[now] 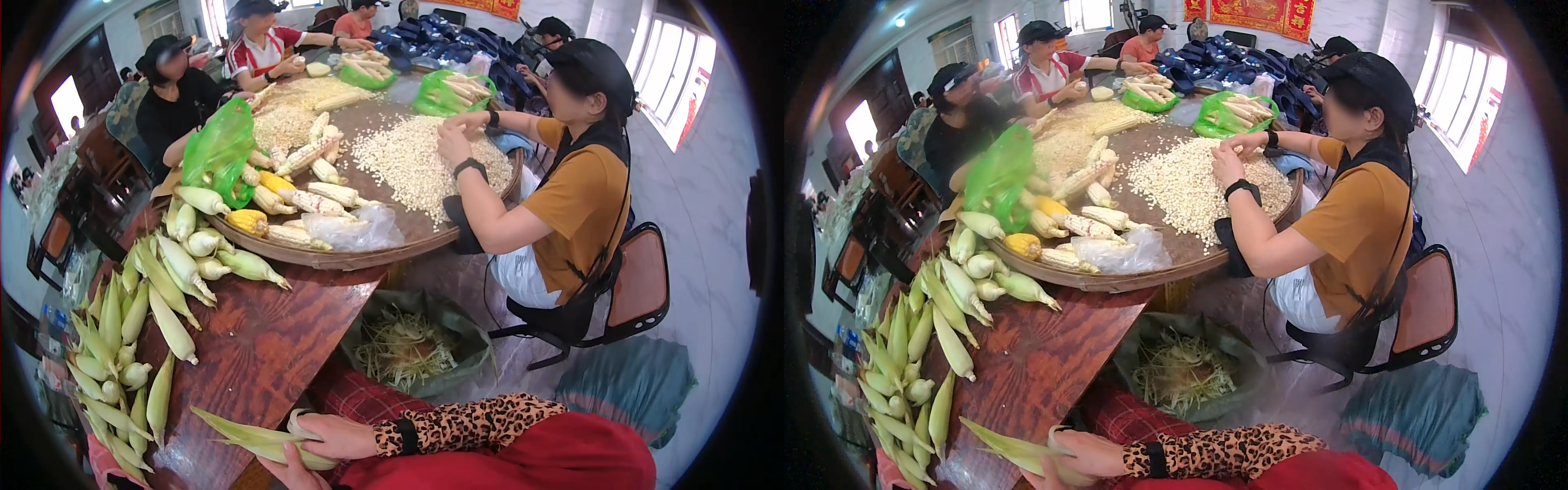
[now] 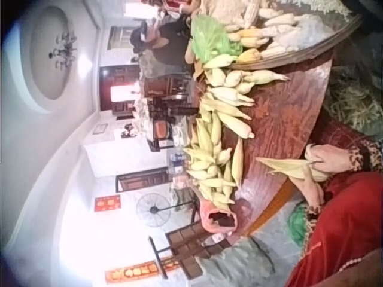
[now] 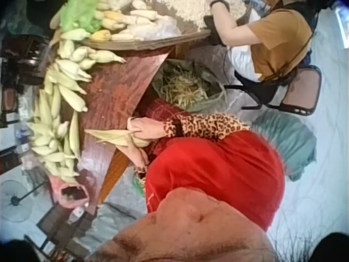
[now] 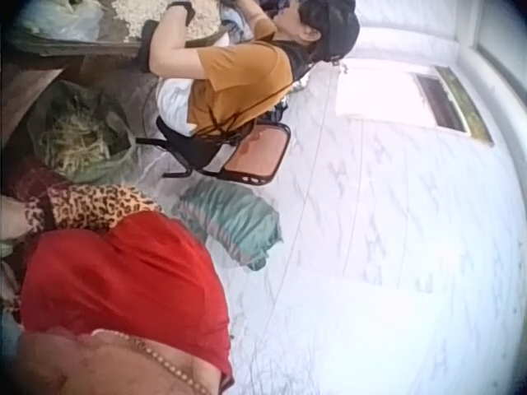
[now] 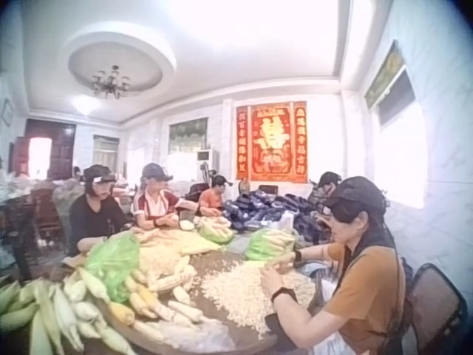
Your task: The person peels the husks from a corn cob by hand, pulling the leaves down one by one and tearing them away. After removing the outer layers, the person pulls off the remaining silk and places the cleaned corn cob onto a large wooden tray.
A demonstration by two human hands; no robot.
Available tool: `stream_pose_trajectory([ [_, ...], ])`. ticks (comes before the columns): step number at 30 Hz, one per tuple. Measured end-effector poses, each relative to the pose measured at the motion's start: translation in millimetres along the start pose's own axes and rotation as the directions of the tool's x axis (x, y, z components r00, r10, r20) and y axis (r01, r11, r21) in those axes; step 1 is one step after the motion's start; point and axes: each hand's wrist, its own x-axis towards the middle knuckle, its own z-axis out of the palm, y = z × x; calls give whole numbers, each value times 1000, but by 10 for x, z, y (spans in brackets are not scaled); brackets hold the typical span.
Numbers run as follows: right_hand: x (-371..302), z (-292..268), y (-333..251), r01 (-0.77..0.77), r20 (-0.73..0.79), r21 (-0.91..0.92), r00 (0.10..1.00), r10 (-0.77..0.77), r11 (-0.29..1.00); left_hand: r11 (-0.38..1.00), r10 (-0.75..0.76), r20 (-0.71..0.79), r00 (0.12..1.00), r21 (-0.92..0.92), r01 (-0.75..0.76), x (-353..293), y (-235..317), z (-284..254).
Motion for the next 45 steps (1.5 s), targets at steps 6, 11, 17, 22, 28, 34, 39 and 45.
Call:
stream_pose_trajectory([
  [6,-6,18,44,56,10,0,998,-56,998,1000,-19,43,999,1,19,-19,38,31],
  [11,8,69,54,-1,-10,16,1000,1,1000,1000,-15,25,1000,9,15,-44,19,13],
  [17,-4,29,80,67,-159,84,986,-53,994,986,22,78,997,-169,-8,54,-218,26],
  [22,18,-38,125,-106,-119,204,984,132,973,968,-38,114,993,-241,64,39,-121,15],
  [28,50,78,-46,39,-156,-71,986,-49,997,953,-44,68,997,-296,62,18,-86,-93],
  [34,23,206,-158,-47,-69,-134,997,38,990,970,6,52,999,-242,7,9,-116,-233],
  [39,73,315,-161,50,-106,-121,992,-63,991,957,15,44,999,-289,-2,-7,-152,-371],
  [45,81,370,-312,-44,-6,-271,999,44,962,885,-34,47,998,-463,52,-19,-131,-472],
])
